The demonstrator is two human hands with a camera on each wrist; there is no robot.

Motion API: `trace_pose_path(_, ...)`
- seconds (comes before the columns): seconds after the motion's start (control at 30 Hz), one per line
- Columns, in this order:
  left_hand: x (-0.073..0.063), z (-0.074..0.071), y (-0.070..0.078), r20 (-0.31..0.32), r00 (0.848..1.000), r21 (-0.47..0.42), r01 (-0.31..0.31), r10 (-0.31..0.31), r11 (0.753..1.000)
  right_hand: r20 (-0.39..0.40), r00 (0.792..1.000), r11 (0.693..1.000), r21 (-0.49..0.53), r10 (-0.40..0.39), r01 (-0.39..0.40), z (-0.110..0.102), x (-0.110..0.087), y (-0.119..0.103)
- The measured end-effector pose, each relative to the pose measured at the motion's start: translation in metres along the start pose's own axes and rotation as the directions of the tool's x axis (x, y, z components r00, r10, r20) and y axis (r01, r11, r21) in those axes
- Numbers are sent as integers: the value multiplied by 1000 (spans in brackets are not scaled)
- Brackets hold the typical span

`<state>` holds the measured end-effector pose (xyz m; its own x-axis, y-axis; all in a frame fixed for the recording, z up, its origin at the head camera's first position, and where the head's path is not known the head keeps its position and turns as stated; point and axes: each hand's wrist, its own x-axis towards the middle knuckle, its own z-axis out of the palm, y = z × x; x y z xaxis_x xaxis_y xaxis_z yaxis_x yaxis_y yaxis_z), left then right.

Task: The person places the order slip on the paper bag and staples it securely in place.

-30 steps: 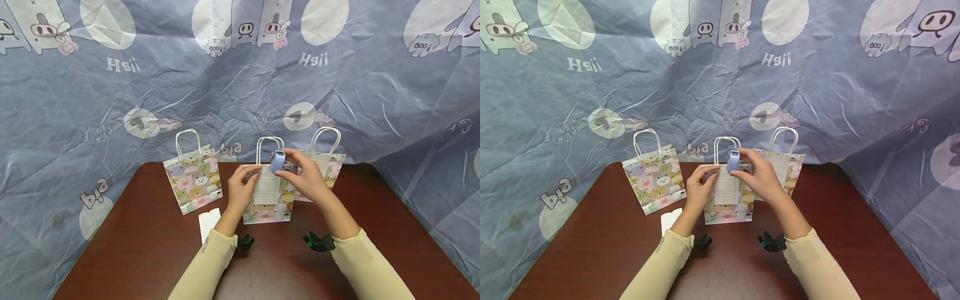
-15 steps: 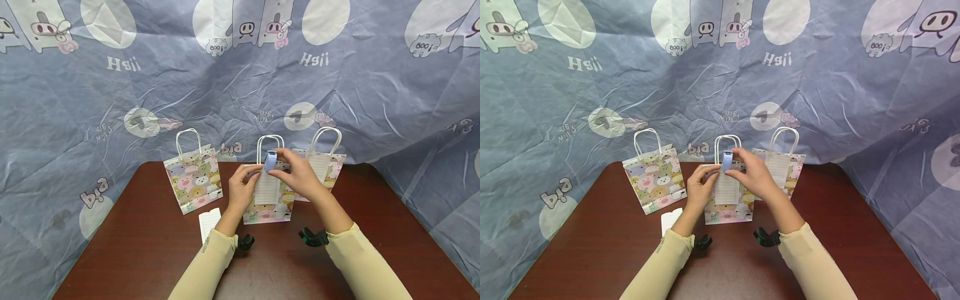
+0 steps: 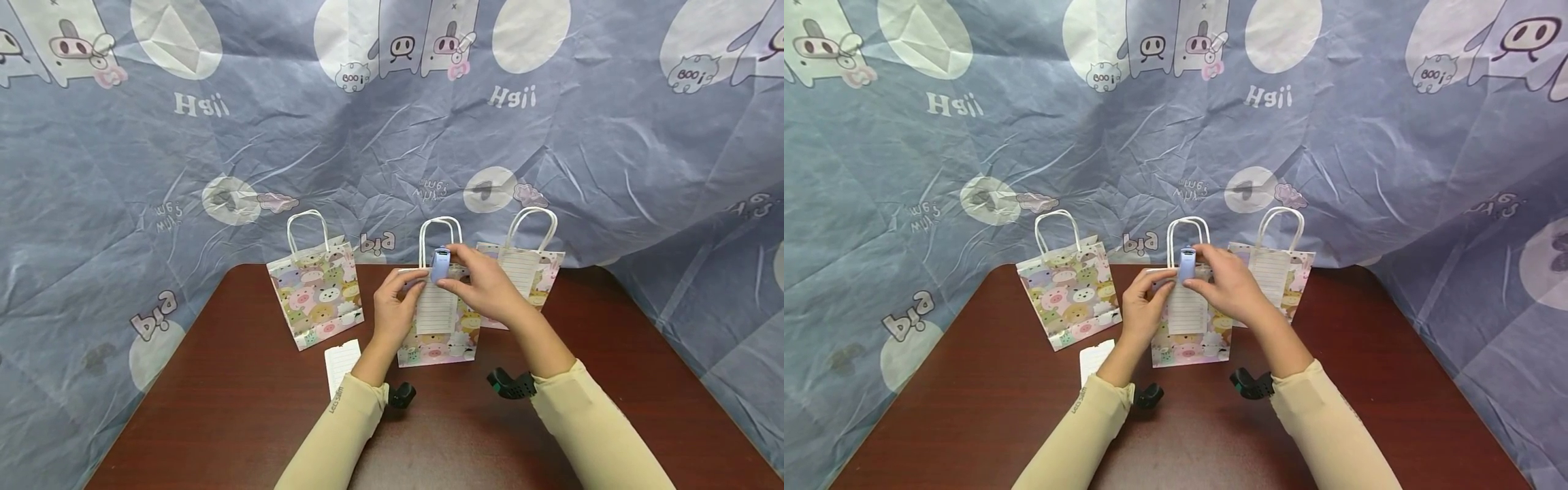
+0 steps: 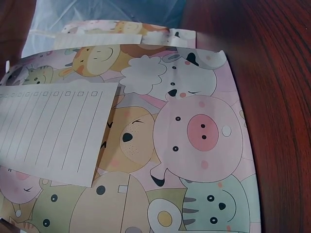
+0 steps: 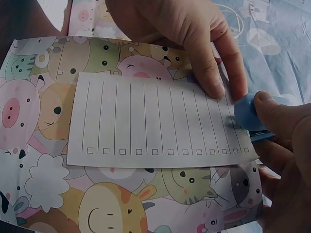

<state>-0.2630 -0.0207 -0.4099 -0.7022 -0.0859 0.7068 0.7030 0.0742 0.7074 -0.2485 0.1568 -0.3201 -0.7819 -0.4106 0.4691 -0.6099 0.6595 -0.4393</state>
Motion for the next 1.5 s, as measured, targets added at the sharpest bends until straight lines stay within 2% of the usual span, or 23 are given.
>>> trace_pose_path(0.27,-1,1,-1,-5,1000,-10,-11,11,1000,-22,999,993,-110,-40,38,4,0,-3)
trace_pose_path(0.6,0,2,-2,-1,1000,-32,-19,19,999,-43,999,993,-114,-20,15,8,0,-3)
trace_pose_path(1.1,0,1,0,3,1000,-27,-22,23,999,-12,998,995,-79,-58,57,4,0,1)
trace_pose_path(1.37,-1,3,-1,-6,999,-13,-35,35,999,-39,998,990,-133,-40,35,6,2,-1)
trace_pose_path(1.5,-1,3,-1,-5,999,-37,-39,39,999,-42,999,988,-154,-24,18,8,2,-4)
